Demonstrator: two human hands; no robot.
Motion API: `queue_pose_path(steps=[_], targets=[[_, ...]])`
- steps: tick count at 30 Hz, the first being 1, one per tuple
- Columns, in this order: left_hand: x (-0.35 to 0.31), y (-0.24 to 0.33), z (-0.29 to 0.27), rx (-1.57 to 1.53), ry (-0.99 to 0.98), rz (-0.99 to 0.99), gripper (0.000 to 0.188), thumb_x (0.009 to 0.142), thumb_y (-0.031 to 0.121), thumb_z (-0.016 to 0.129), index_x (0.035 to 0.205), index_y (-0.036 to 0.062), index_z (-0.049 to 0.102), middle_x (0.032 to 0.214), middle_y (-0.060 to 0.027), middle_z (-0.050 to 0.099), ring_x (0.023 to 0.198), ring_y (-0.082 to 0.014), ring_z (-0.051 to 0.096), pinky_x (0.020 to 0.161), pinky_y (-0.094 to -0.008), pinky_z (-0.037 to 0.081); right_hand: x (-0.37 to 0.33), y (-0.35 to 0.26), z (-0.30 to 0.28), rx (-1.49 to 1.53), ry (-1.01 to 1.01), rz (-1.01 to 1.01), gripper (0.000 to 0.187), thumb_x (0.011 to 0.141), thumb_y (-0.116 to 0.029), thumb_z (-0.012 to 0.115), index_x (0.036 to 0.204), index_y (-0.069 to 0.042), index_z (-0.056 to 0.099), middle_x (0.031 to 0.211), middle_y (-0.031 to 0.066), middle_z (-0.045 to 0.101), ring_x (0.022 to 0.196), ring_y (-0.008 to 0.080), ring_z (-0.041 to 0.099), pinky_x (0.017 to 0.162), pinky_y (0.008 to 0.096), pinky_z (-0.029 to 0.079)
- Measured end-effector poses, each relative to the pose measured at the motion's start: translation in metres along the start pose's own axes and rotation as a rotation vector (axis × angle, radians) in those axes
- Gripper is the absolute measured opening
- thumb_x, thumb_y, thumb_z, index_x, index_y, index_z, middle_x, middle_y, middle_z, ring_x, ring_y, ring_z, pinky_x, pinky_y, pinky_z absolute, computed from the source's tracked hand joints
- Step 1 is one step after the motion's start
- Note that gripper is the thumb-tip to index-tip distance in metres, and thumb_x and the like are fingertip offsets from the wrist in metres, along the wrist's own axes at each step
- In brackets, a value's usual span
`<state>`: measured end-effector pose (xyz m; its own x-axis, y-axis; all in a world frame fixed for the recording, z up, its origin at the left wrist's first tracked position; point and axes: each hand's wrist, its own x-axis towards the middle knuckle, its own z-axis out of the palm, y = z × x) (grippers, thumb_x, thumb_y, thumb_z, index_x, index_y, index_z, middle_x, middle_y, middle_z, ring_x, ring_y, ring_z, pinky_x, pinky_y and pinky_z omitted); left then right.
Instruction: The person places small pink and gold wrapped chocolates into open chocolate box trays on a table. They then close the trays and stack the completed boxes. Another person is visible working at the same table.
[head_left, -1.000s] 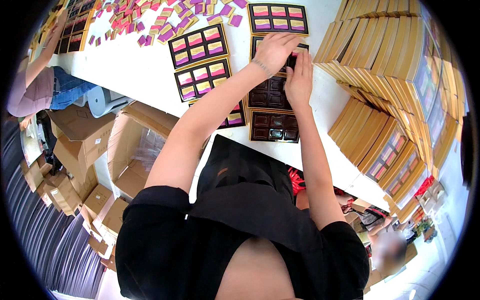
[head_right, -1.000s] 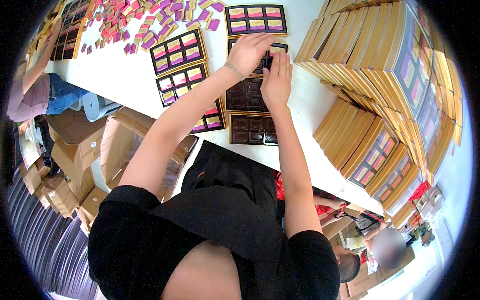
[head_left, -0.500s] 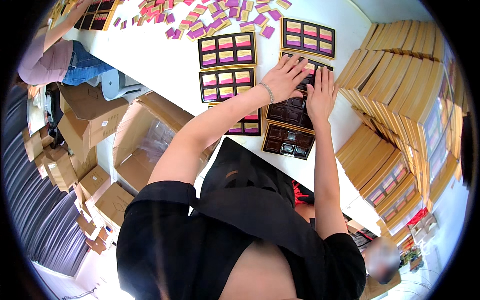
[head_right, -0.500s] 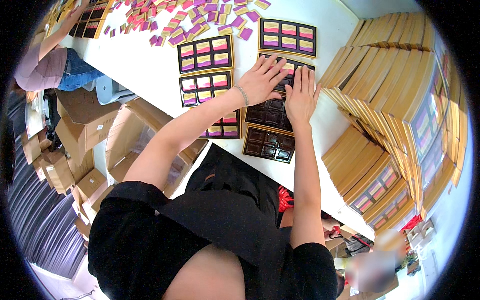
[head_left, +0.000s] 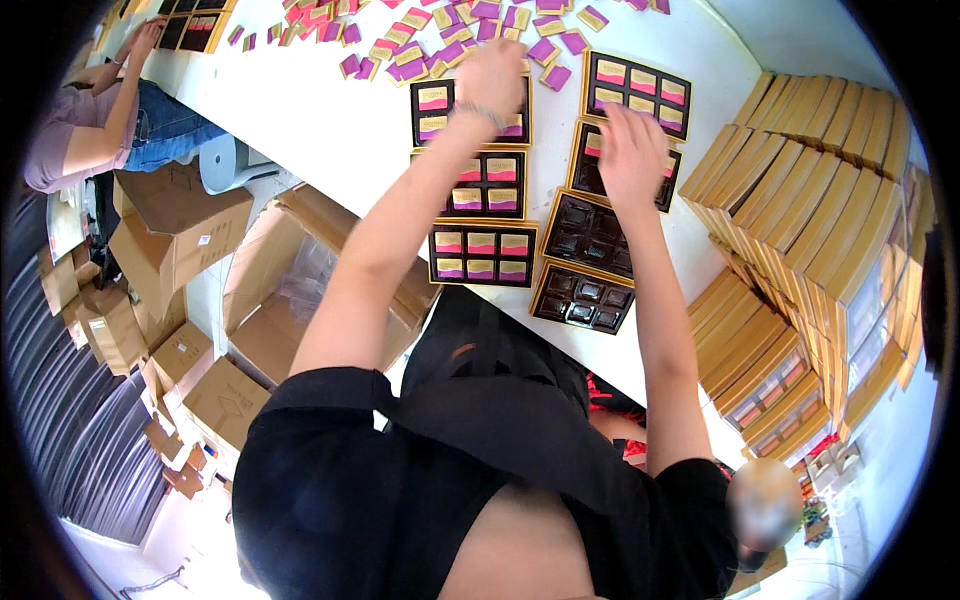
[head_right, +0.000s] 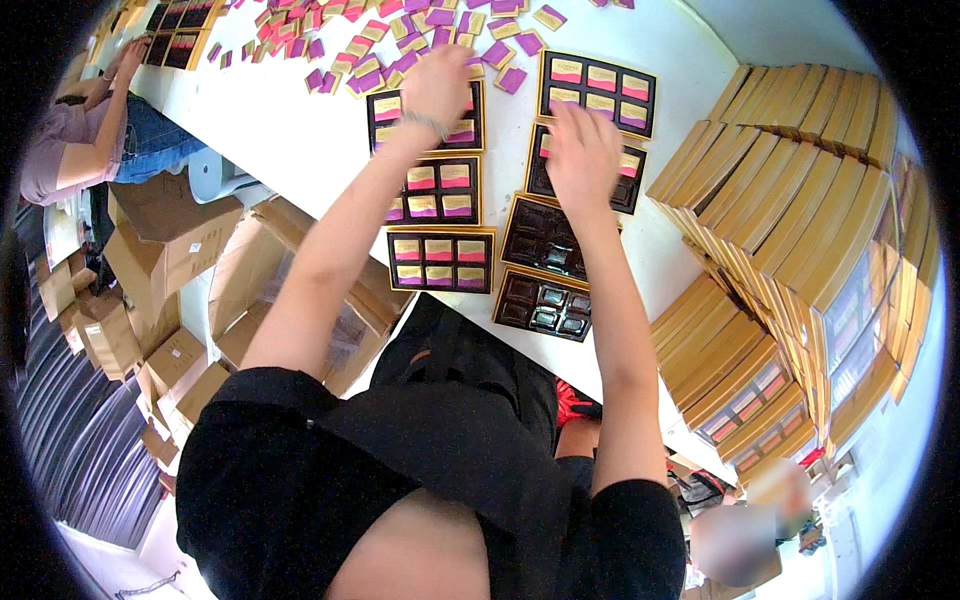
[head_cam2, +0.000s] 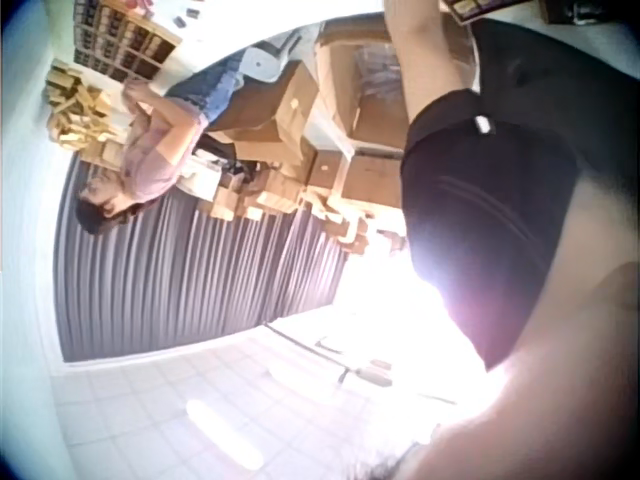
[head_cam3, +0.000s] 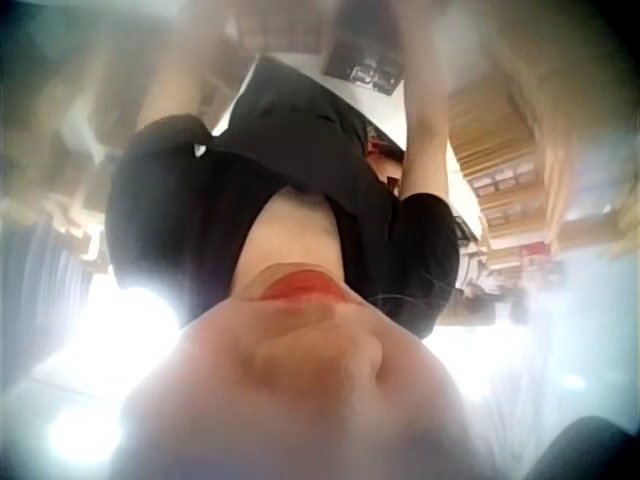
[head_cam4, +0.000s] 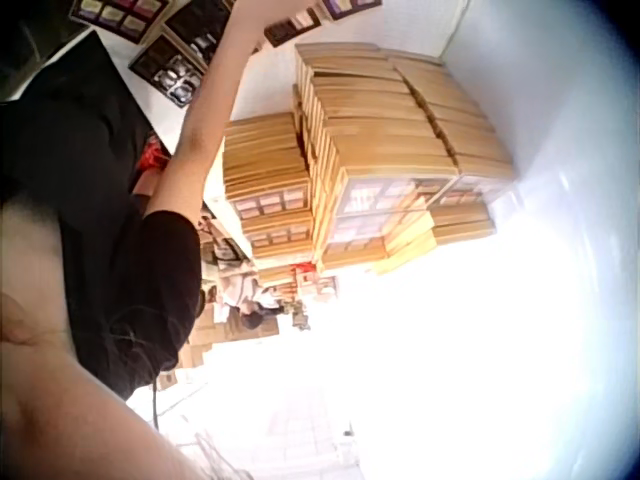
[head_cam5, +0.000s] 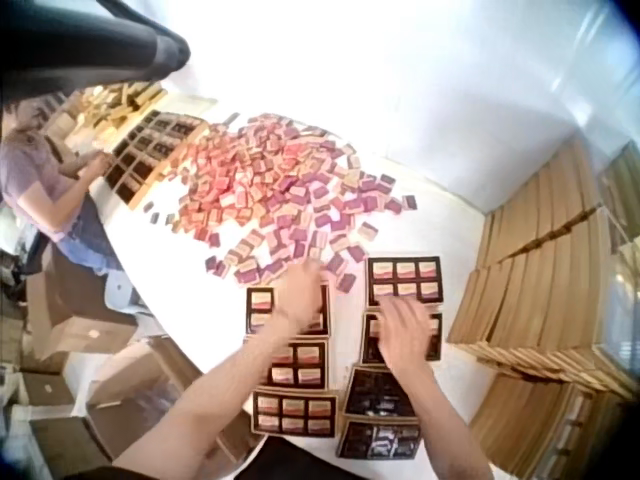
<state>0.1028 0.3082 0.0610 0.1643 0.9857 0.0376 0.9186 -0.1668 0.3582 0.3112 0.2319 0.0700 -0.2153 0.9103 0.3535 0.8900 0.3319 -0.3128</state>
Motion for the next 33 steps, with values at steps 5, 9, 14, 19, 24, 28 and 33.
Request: queue_pose_path(steps=[5,9,14,19,24,28,33], targets=[[0.056,-0.017,-0.004,0.095,-0.367,-0.057,0.031,0.076,0.028,0.075,0.103,0.0171,0.067,0.105,-0.009,0.065,0.097,-0.0295,0.063,0.084,-0.0434,0.051,0.073,-0.02,0.061,-0.317,-0.186,-0.175,0.015,0.074,-0.012,0.062,0.088,-0.005,0.065,0.082,0.0056,0.065,0.087,0.0217,0.058,0.08,0.0382,0.042],[0.065,-0.02,0.019,0.152,-0.317,-0.003,0.036,0.071,0.027,0.079,0.103,0.0164,0.067,0.106,-0.0122,0.063,0.101,-0.031,0.062,0.085,-0.0456,0.051,0.079,-0.009,0.079,-0.322,-0.155,-0.29,0.015,0.073,-0.01,0.061,0.087,-0.006,0.065,0.076,0.0059,0.065,0.082,0.0222,0.059,0.08,0.0386,0.042],[0.068,-0.017,0.02,0.283,-0.29,-0.114,0.034,0.075,0.028,0.073,0.108,0.0191,0.066,0.097,-0.0112,0.068,0.089,-0.0324,0.066,0.08,-0.0432,0.054,0.068,-0.005,0.052,0.455,-0.17,0.142,0.025,0.082,-0.005,0.061,0.105,-0.01,0.066,0.083,0.0056,0.068,0.077,0.0181,0.063,0.072,0.0315,0.045],[0.029,0.003,-0.002,-0.422,-0.086,-0.07,0.032,0.077,0.029,0.072,0.105,0.013,0.069,0.085,-0.0051,0.07,0.077,-0.0182,0.067,0.07,-0.0326,0.054,0.02,0.018,0.008,1.419,-0.151,0.651,0.031,0.089,-0.009,0.062,0.12,-0.01,0.061,0.095,0.0056,0.069,0.082,0.0121,0.066,0.066,0.0215,0.046],[-0.094,0.063,0.016,-0.878,-0.214,-0.3,0.018,0.08,0.01,0.073,0.093,-0.0002,0.067,0.082,-0.0052,0.067,0.07,-0.0105,0.064,0.062,-0.024,0.053,-0.068,0.011,-0.041,1.15,0.02,0.947,0.02,0.091,-0.01,0.062,0.11,-0.004,0.062,0.086,0.004,0.067,0.079,0.0106,0.064,0.065,0.0226,0.048],[-0.159,0.101,0.017,-0.754,-0.216,-0.301,0.017,0.078,0.012,0.075,0.089,0.0003,0.068,0.078,-0.0052,0.069,0.068,-0.0107,0.064,0.064,-0.0245,0.053,-0.151,-0.005,-0.044,0.616,-0.144,0.937,0.017,0.082,-0.011,0.068,0.096,-0.001,0.067,0.076,0.0056,0.068,0.067,0.011,0.063,0.064,0.0245,0.049],[-0.177,0.088,0.038,-0.702,-0.084,-0.319,0.018,0.075,0.014,0.075,0.086,0.0017,0.069,0.073,-0.0047,0.069,0.066,-0.0121,0.065,0.065,-0.0244,0.052,-0.162,-0.024,-0.035,0.747,0.025,1.05,0.019,0.081,-0.007,0.069,0.099,-0.001,0.068,0.079,0.0055,0.068,0.068,0.0095,0.059,0.066,0.0246,0.048]])
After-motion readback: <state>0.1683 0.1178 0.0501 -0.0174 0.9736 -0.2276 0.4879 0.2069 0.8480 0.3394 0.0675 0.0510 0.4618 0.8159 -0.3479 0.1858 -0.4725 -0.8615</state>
